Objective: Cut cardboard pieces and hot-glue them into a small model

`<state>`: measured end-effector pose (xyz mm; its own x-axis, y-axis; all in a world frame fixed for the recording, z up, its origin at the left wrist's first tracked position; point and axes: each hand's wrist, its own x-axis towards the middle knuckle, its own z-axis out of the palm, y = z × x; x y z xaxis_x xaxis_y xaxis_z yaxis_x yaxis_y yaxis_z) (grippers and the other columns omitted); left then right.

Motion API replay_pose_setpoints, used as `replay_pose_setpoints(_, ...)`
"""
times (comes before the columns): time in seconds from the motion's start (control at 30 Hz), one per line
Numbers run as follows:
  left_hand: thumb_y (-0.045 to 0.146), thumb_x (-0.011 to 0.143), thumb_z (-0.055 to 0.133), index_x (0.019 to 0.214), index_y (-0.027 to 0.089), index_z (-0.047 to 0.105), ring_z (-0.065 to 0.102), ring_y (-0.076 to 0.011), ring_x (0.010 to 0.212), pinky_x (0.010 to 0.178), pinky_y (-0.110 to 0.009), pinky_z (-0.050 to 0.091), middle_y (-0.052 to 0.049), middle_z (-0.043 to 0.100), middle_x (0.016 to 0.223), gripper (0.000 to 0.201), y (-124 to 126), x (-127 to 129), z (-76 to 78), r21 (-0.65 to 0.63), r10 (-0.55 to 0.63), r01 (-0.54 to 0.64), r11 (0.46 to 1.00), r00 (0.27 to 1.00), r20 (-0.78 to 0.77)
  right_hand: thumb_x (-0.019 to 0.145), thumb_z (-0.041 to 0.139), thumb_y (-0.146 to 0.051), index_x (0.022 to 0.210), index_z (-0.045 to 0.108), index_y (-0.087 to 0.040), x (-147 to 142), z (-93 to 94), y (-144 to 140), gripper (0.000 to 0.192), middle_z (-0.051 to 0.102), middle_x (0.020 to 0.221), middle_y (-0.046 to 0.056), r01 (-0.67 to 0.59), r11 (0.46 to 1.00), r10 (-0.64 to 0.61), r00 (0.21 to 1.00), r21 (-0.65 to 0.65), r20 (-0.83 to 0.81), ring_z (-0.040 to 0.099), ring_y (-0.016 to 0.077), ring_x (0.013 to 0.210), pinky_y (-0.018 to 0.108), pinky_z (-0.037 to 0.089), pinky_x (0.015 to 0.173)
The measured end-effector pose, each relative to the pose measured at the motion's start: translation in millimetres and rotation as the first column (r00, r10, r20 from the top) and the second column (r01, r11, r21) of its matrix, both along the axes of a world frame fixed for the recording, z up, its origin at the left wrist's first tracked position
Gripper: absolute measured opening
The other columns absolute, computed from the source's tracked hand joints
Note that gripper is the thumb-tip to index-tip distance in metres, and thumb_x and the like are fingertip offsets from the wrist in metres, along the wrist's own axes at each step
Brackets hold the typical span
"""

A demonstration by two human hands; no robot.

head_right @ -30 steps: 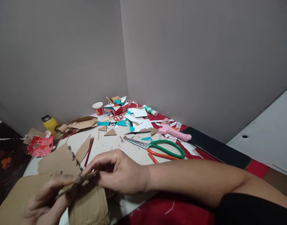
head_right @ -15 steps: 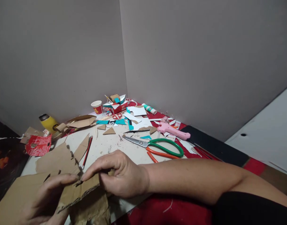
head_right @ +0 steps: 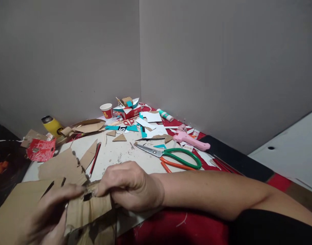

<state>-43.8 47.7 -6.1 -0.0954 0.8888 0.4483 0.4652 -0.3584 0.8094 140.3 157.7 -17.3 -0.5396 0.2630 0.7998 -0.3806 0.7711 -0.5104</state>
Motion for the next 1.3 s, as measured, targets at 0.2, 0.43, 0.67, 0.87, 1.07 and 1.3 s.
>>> replay_pose_setpoints(0.2,0.019,0.076,0.067,0.098,0.025,0.068,0.063,-0.0136,0.063,0.055,-0.019,0.052,0.002,0.067,0.072,0.023,17.5,-9.8,16.2,-0.292,-0.119,0.111,0.95,0.993,-0.01,0.08,0.05,0.0,0.109,0.053,-0.021,5.8,11.2,9.1,0.036,0.07,0.093,0.002,0.259,0.965,-0.259,0.966,0.04,0.011,0.065,0.01,0.078,0.019,0.052,0.069)
replay_pose_setpoints(0.43,0.018,0.081,0.057,0.085,0.021,0.068,0.067,-0.0138,0.071,0.063,-0.02,0.051,0.0,0.071,0.079,0.011,31.8,-11.9,8.1,-0.207,-0.049,0.024,0.978,0.992,-0.117,0.078,0.056,-0.007,0.095,0.063,-0.014,0.4,16.5,18.5,0.019,0.069,0.088,0.003,0.145,0.977,-0.062,0.894,-0.155,0.444,0.063,0.0117,0.076,0.022,0.05,0.069)
replay_pose_setpoints(0.67,0.014,0.083,0.051,0.085,0.02,0.065,0.066,-0.0131,0.073,0.067,-0.021,0.05,-0.001,0.071,0.081,0.015,29.6,-10.0,-2.7,-0.091,-0.023,-0.001,0.996,0.965,-0.26,0.08,0.058,-0.011,0.091,0.066,-0.011,-3.6,6.0,25.8,0.013,0.068,0.08,0.002,0.113,0.916,0.186,0.731,-0.385,0.656,0.062,0.0112,0.072,0.02,0.047,0.063)
replay_pose_setpoints(0.87,0.008,0.074,0.047,0.09,0.02,0.065,0.067,-0.0184,0.082,0.072,-0.027,0.052,-0.003,0.071,0.087,0.026,38.1,-19.8,7.4,-0.374,-0.139,0.092,0.923,0.985,-0.1,0.088,0.05,-0.015,0.084,0.064,-0.014,2.6,2.5,24.1,0.015,0.066,0.074,0.004,0.123,0.99,-0.144,0.807,0.075,0.573,0.057,0.0122,0.067,0.023,0.043,0.062)
replay_pose_setpoints(1.07,0.006,0.062,0.046,0.095,0.022,0.071,0.065,-0.0173,0.069,0.054,-0.021,0.046,-0.002,0.072,0.082,0.045,46.4,-36.4,-10.6,-0.511,-0.242,0.167,0.843,0.967,-0.083,0.093,0.045,-0.018,0.087,0.063,-0.016,0.6,-3.4,16.6,0.019,0.063,0.07,0.005,0.075,0.966,-0.221,0.733,0.247,0.643,0.056,0.014,0.066,0.026,0.041,0.061)
replay_pose_setpoints(1.3,0.004,0.057,0.046,0.097,0.025,0.072,0.065,-0.0189,0.07,0.054,-0.022,0.041,-0.002,0.073,0.082,0.051,45.1,-32.6,-24.6,-0.561,-0.275,0.153,0.813,0.951,-0.14,0.09,0.049,-0.016,0.085,0.063,-0.017,-4.7,-18.9,20.7,0.015,0.065,0.073,0.004,0.14,0.971,-0.236,0.681,0.194,0.693,0.058,0.0143,0.069,0.026,0.043,0.063)
